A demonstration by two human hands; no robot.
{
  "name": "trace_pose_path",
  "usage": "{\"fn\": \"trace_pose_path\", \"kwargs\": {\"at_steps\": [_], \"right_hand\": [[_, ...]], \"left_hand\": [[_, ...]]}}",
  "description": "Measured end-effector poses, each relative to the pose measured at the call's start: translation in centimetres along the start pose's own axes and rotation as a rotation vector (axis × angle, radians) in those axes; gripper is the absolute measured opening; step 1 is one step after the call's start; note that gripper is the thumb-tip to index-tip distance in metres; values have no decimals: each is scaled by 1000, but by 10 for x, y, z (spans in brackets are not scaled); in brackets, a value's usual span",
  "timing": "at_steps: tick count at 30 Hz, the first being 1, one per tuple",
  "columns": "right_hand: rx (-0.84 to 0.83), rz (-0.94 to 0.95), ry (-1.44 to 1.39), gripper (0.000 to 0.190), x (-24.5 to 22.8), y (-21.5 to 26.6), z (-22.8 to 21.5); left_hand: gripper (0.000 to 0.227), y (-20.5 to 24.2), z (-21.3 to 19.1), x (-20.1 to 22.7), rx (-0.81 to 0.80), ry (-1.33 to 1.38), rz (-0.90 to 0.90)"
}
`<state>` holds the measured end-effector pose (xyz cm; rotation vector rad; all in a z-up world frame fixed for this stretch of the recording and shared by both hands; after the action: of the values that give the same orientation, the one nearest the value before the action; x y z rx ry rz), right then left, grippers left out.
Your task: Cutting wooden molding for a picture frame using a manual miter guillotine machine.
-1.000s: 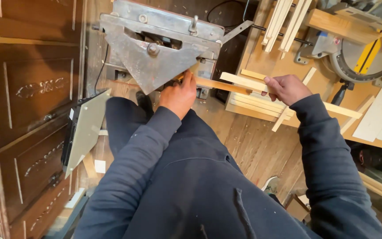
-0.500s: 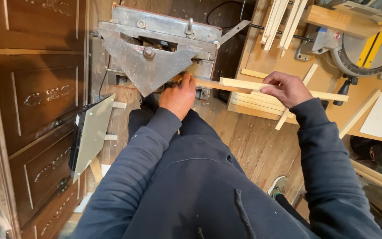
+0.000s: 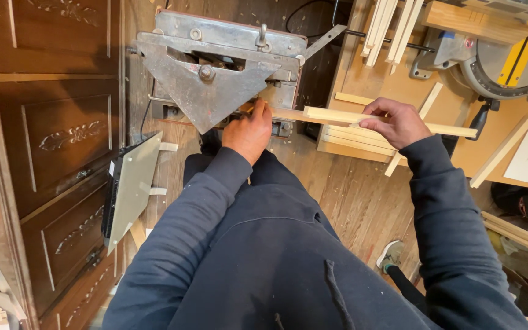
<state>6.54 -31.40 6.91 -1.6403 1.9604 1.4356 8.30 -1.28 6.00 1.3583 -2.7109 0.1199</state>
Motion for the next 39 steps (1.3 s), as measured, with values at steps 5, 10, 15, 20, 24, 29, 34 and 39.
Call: {"fn": "trace_pose_path", "kwargs": {"at_steps": [5,10,15,20,24,29,34,39], "right_hand": [[-23,92,13,26,5,0,4],[-68,240,27,48,8,2,8],[-90,262,79,48,11,0,12],[-84,273,40,47,7,2,11],[-87,364,60,48,10,3,13],[-98,283,72,48,8,4,18],[-51,212,53,48,20,8,23],[295,-181,218,34,-17,14,11]], "left_hand": [[28,-1,-4,0,30,9,9],[28,-2,0,0,10,3,19],[30,-1,1,0,23,-18,27],[29,-2,5,-1,-3,9,29],[30,-2,1,0,10,21,33],[29,-1,4,0,-9,11,43],[30,-2,4,-2,-7,0,64],[29,-6,-1,-2,-11,18,90]]}}
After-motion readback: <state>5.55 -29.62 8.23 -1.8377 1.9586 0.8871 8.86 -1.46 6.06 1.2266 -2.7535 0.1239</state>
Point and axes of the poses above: each hand's wrist, its own y-axis away from the middle knuckle, its own z-axis out of the palm, x = y × z, the point moved 8 cm from there along -y, towards the middle knuckle, and after that the axes turned 6 degrees about z, right-handed, at the moved point
